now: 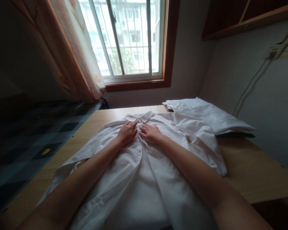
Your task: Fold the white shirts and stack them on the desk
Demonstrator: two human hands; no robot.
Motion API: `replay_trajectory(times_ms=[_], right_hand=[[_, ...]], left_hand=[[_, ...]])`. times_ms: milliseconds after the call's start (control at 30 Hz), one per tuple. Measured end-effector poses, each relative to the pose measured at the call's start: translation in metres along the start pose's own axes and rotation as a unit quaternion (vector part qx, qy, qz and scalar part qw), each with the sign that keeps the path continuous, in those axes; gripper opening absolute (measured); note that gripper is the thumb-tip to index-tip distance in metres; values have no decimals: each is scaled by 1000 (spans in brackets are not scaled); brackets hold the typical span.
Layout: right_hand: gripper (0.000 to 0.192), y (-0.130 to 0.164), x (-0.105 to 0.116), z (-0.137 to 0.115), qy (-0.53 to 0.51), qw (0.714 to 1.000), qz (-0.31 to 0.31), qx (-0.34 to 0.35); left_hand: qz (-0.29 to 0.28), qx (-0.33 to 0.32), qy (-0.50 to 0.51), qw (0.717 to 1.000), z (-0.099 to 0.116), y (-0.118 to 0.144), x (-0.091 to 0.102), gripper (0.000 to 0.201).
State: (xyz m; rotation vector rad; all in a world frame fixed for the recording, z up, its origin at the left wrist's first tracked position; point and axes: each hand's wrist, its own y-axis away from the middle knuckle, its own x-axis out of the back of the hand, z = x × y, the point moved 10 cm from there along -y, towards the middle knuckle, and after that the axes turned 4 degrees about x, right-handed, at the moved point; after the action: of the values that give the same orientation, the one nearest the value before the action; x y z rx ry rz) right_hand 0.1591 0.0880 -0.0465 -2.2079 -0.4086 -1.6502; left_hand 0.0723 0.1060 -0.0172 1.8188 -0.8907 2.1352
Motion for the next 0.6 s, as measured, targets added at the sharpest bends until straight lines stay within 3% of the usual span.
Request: replay_trajectory(times_ms=[100,267,600], right_hand=[[46,-5,8,4,-11,1000,19,8],[55,-9,11,33,20,994,46,-98],[70,-25,11,109,30,977,1,-209]], left_hand=[[-12,-26,6,1000,4,0,-6,48],[-101,-2,4,995,-9,2,-31,53],[-140,16,18,990,-9,6,-33,56]])
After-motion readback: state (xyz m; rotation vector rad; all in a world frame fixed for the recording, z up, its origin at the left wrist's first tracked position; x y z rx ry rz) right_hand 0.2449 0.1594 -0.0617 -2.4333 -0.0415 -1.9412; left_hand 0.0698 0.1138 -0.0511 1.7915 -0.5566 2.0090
